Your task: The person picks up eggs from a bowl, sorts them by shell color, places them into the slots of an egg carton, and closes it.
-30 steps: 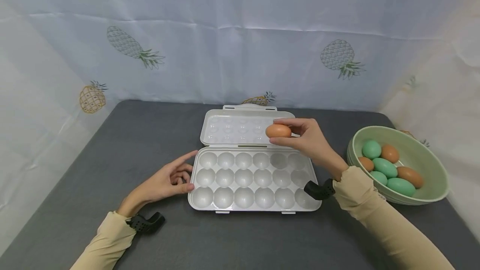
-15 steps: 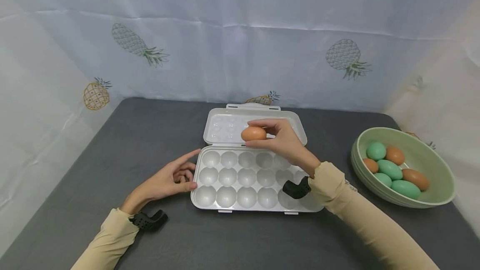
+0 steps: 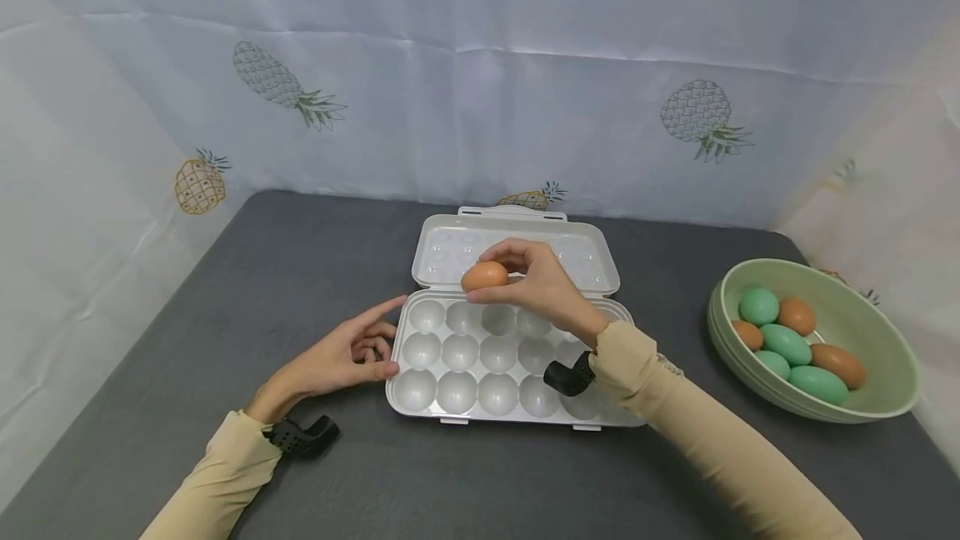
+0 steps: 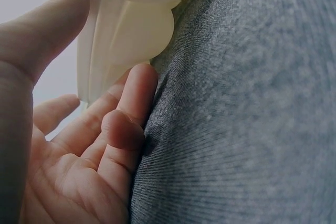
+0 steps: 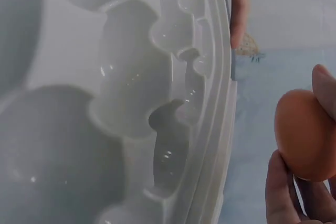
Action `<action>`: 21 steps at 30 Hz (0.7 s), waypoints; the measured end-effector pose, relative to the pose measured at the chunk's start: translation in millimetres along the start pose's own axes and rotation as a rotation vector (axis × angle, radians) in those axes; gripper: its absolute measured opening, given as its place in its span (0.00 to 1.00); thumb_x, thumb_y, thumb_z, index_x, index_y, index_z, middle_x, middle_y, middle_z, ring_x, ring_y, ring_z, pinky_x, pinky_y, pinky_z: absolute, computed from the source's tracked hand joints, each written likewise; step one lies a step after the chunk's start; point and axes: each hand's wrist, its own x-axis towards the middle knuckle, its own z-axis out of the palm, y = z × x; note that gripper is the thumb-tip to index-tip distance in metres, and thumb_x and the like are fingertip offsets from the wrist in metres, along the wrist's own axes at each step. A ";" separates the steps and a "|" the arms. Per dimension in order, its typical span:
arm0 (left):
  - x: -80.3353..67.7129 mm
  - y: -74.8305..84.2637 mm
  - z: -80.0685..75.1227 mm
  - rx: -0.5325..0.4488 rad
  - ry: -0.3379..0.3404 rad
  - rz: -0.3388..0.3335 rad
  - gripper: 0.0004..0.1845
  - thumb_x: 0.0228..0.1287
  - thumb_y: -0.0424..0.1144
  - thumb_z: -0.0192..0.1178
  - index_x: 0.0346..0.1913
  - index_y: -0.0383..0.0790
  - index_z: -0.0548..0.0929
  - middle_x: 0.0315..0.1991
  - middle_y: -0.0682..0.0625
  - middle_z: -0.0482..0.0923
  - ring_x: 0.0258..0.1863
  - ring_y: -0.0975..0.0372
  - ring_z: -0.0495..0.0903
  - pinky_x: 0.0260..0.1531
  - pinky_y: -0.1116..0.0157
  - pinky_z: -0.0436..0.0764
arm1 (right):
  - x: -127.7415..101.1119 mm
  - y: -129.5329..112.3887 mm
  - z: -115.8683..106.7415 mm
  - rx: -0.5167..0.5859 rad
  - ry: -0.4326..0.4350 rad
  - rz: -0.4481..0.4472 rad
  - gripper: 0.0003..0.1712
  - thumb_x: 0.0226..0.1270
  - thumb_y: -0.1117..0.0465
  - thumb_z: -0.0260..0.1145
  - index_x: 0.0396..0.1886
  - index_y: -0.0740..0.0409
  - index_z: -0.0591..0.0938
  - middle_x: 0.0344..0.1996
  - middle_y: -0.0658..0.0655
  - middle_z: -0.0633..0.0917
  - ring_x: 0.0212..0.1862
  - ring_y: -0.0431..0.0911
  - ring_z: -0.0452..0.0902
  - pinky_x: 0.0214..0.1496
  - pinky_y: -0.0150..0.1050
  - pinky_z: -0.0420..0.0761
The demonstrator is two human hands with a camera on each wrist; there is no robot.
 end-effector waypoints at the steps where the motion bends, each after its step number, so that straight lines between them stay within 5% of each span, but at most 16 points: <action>1: 0.3 0.1 0.0 0.000 -0.001 0.000 0.49 0.66 0.33 0.69 0.82 0.38 0.50 0.54 0.34 0.80 0.39 0.68 0.82 0.35 0.71 0.80 | 0.5 -0.4 1.6 0.004 -0.004 0.004 0.25 0.49 0.62 0.84 0.49 0.56 0.87 0.43 0.54 0.90 0.43 0.44 0.85 0.47 0.36 0.82; 12: 1.6 -0.2 -0.2 -0.007 -0.005 -0.003 0.49 0.67 0.33 0.69 0.82 0.38 0.50 0.54 0.34 0.80 0.39 0.68 0.82 0.35 0.71 0.80 | 12.7 -8.3 22.6 0.039 -0.024 0.005 0.32 0.54 0.67 0.79 0.62 0.55 0.84 0.62 0.62 0.83 0.54 0.51 0.84 0.48 0.35 0.84; 21: 1.1 0.2 -0.1 0.007 0.005 -0.024 0.49 0.66 0.34 0.69 0.82 0.39 0.50 0.54 0.35 0.80 0.39 0.68 0.82 0.36 0.70 0.80 | 18.8 -6.5 46.3 0.125 -0.044 0.044 0.31 0.48 0.76 0.78 0.57 0.66 0.85 0.55 0.62 0.87 0.52 0.48 0.85 0.49 0.35 0.85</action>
